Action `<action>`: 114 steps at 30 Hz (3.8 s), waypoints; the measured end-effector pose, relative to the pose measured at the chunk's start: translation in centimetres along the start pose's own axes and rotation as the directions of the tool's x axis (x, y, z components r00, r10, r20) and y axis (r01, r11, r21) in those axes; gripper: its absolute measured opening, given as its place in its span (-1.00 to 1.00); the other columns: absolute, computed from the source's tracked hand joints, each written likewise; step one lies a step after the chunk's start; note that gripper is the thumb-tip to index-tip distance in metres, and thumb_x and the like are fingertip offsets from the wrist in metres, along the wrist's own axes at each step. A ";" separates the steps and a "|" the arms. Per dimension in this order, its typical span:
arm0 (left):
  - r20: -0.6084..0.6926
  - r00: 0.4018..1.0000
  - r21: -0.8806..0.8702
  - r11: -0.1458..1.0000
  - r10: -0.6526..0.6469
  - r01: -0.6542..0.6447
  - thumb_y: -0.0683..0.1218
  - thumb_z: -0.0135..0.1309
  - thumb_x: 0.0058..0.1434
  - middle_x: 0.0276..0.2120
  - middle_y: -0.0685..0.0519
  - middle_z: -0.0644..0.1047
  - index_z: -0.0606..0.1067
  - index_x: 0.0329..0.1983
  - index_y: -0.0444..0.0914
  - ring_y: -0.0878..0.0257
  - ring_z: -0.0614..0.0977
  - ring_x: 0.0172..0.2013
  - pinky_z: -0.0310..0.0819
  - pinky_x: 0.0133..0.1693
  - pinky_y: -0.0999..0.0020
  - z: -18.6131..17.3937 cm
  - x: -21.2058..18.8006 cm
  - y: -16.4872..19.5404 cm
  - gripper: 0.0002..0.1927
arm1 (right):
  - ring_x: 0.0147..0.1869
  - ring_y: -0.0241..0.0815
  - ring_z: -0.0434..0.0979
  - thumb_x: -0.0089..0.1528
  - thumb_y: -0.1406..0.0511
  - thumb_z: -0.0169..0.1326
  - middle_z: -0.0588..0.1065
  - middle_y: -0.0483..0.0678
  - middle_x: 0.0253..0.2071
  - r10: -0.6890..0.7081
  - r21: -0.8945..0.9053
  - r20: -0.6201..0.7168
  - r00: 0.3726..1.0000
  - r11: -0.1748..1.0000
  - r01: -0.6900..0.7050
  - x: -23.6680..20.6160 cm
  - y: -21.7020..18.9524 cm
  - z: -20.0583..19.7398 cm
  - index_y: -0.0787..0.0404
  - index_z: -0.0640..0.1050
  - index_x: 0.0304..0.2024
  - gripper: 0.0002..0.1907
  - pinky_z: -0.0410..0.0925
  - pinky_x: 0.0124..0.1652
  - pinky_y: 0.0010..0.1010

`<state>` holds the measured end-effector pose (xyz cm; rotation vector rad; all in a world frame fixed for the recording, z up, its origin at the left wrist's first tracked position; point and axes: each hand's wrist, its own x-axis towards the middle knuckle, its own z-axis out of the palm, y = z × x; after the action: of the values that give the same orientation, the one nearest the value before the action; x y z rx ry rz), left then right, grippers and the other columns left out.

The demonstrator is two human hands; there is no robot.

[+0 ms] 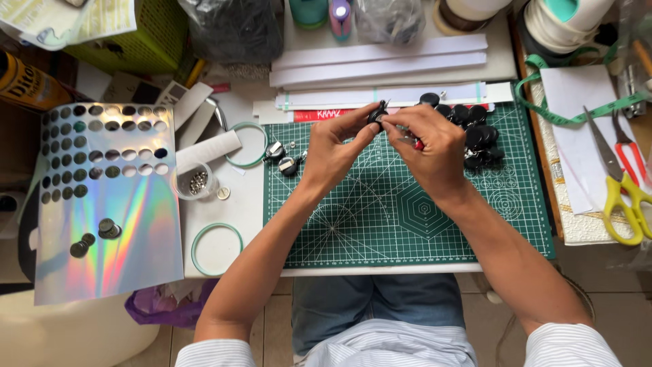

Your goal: The person assembles small keychain components on a green cutting mat. They use pliers to attach metal rings to black circular casings and place the finished items into a pile.

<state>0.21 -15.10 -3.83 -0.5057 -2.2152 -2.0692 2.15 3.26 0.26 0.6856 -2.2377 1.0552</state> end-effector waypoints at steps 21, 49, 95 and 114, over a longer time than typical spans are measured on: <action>0.097 0.990 -0.250 0.961 -0.099 0.121 -0.11 0.17 0.34 0.00 -0.14 0.65 0.45 0.28 -0.35 0.20 0.70 0.01 0.64 0.10 0.34 -0.2 0.2 -0.8 -0.53 | -0.23 -0.28 0.65 0.33 0.40 0.26 0.62 0.01 -0.15 0.049 0.074 -0.016 0.999 0.996 -0.047 -0.3 0.7 0.2 0.27 0.66 -0.12 -0.92 0.50 -0.30 -0.53; 0.124 0.983 -0.277 0.947 -0.135 0.165 -0.10 0.18 0.31 -0.05 -0.11 0.67 0.45 0.26 -0.36 0.19 0.72 -0.04 0.67 0.08 0.29 -0.3 0.4 -0.7 -0.52 | -0.31 -0.34 0.59 0.36 0.37 0.25 0.63 -0.01 -0.19 0.065 0.068 -0.028 0.998 0.996 -0.063 -0.3 0.5 0.0 0.26 0.67 -0.14 -0.94 0.41 -0.35 -0.56; 0.196 0.961 -0.388 0.885 -0.194 0.258 -0.07 0.22 0.28 -0.10 -0.09 0.66 0.44 0.26 -0.40 0.23 0.71 -0.11 0.63 0.03 0.36 -0.3 0.4 -0.2 -0.46 | -0.32 -0.37 0.57 0.38 0.35 0.25 0.63 -0.01 -0.22 0.069 0.073 -0.047 0.997 0.995 -0.065 -0.6 1.1 -0.2 0.29 0.66 -0.14 -0.91 0.37 -0.39 -0.58; 0.193 0.954 -0.392 0.873 -0.229 0.289 -0.08 0.21 0.27 -0.17 -0.08 0.67 0.44 0.26 -0.41 0.26 0.72 -0.16 0.64 0.00 0.39 -0.1 0.5 -0.5 -0.46 | -0.35 -0.40 0.52 0.38 0.36 0.25 0.62 -0.04 -0.24 0.079 0.081 -0.042 0.996 0.994 -0.075 -0.7 1.1 -0.2 0.28 0.66 -0.13 -0.92 0.32 -0.41 -0.59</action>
<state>-0.39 -15.17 -4.13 -0.4034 -1.9974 -2.7570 2.03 4.19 -0.66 0.6063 -2.2085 1.1908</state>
